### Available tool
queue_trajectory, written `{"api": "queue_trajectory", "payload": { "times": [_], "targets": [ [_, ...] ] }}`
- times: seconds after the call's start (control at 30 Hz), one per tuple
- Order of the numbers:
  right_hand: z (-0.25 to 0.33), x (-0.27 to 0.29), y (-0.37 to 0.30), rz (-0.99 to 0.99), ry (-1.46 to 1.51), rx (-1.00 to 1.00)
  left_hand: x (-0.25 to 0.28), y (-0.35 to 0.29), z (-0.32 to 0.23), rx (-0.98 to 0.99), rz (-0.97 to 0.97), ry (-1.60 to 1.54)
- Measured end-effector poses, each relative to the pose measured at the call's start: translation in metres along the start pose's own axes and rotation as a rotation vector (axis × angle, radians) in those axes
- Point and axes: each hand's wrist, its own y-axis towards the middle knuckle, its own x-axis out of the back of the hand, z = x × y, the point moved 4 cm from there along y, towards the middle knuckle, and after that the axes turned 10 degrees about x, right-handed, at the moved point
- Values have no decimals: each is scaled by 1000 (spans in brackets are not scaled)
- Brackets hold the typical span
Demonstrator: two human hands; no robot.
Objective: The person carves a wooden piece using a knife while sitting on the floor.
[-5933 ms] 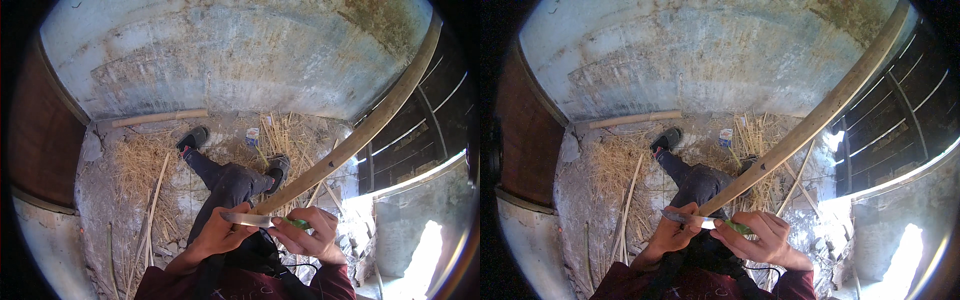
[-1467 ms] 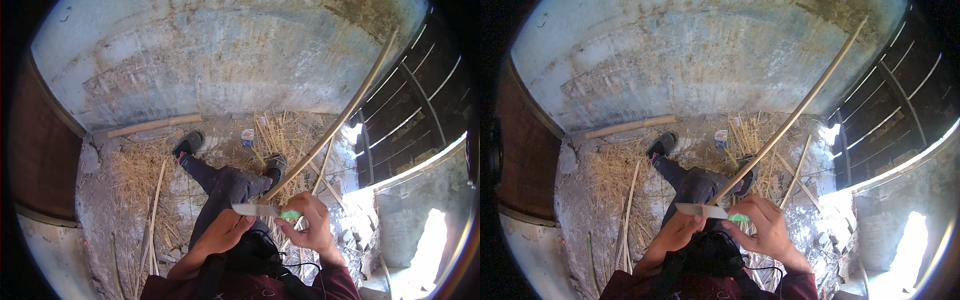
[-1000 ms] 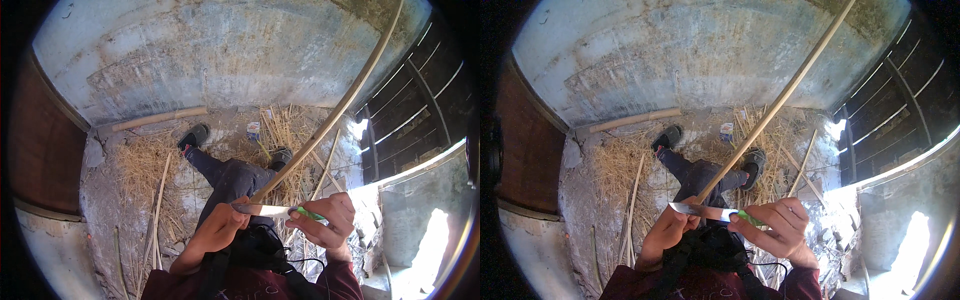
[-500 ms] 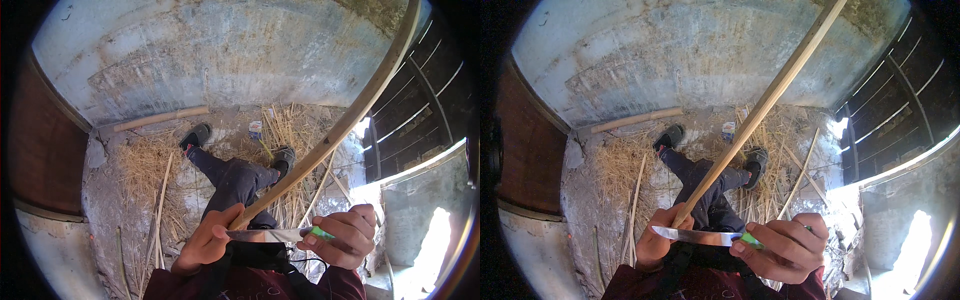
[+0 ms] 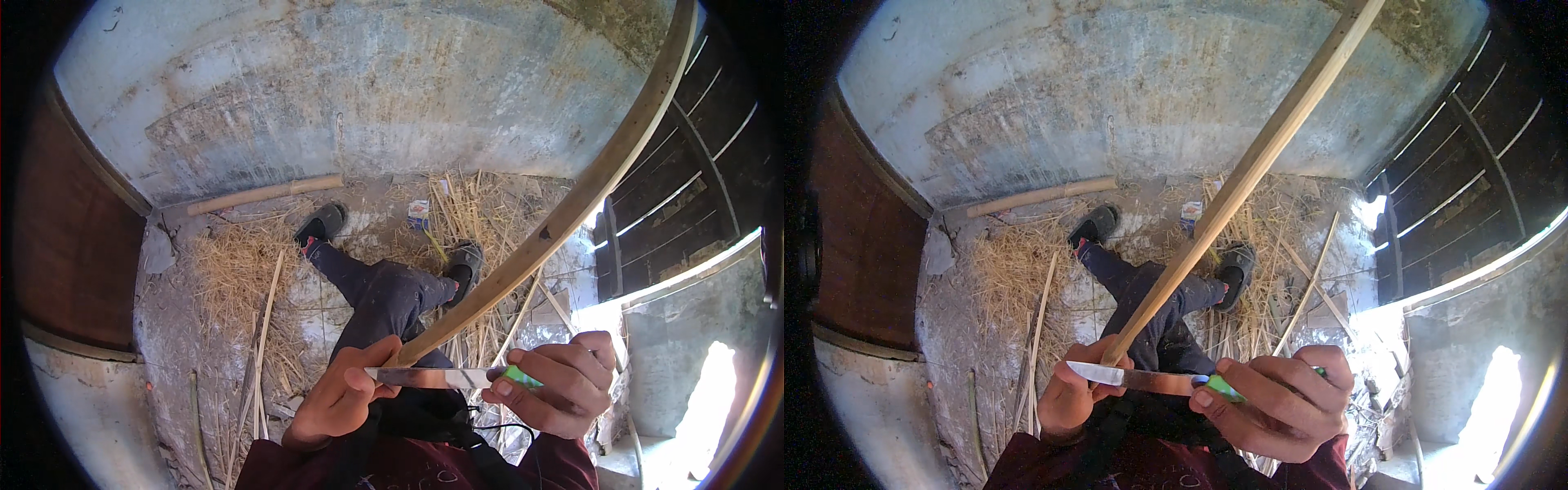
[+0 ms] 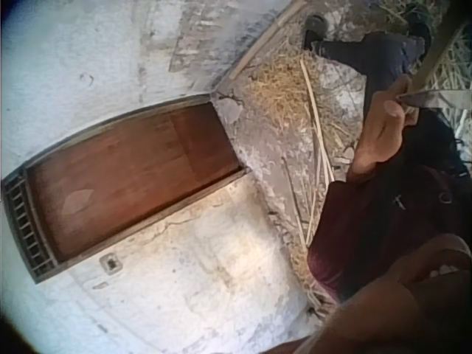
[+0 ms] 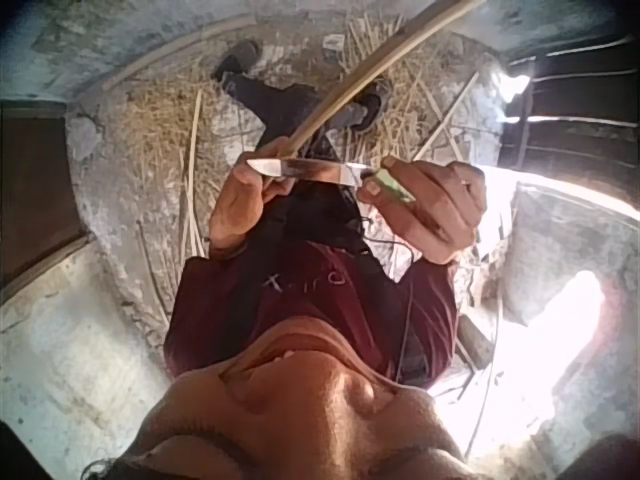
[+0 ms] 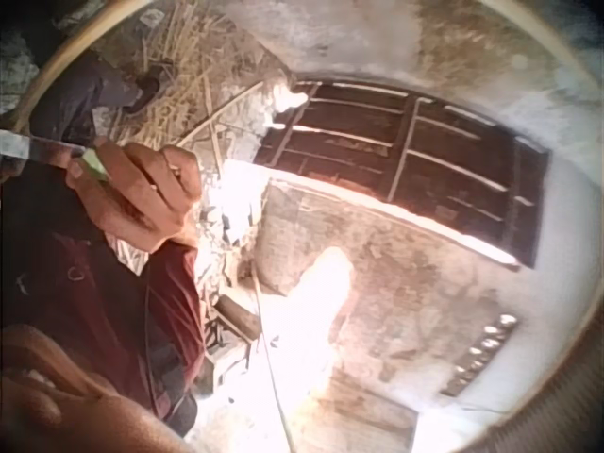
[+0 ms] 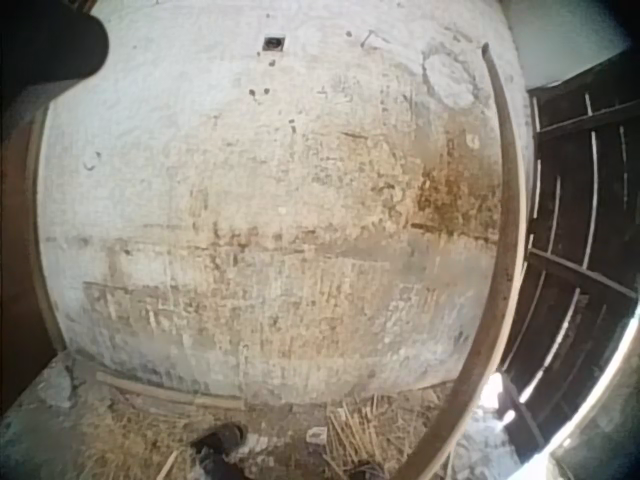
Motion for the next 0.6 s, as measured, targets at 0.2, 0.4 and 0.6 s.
{"api": "queue_trajectory", "payload": {
  "times": [0.2, 0.4, 0.6],
  "targets": [
    [-2, -1, 0, 13, 10, 15, -3, -1, -3, 24, 6, -92],
    [1, -2, 0, 26, -9, -6, -1, -3, 1, 63, 25, -100],
    [1, 2, 3, 49, -16, -17, -3, -5, 0, 80, 20, -126]
  ]
}}
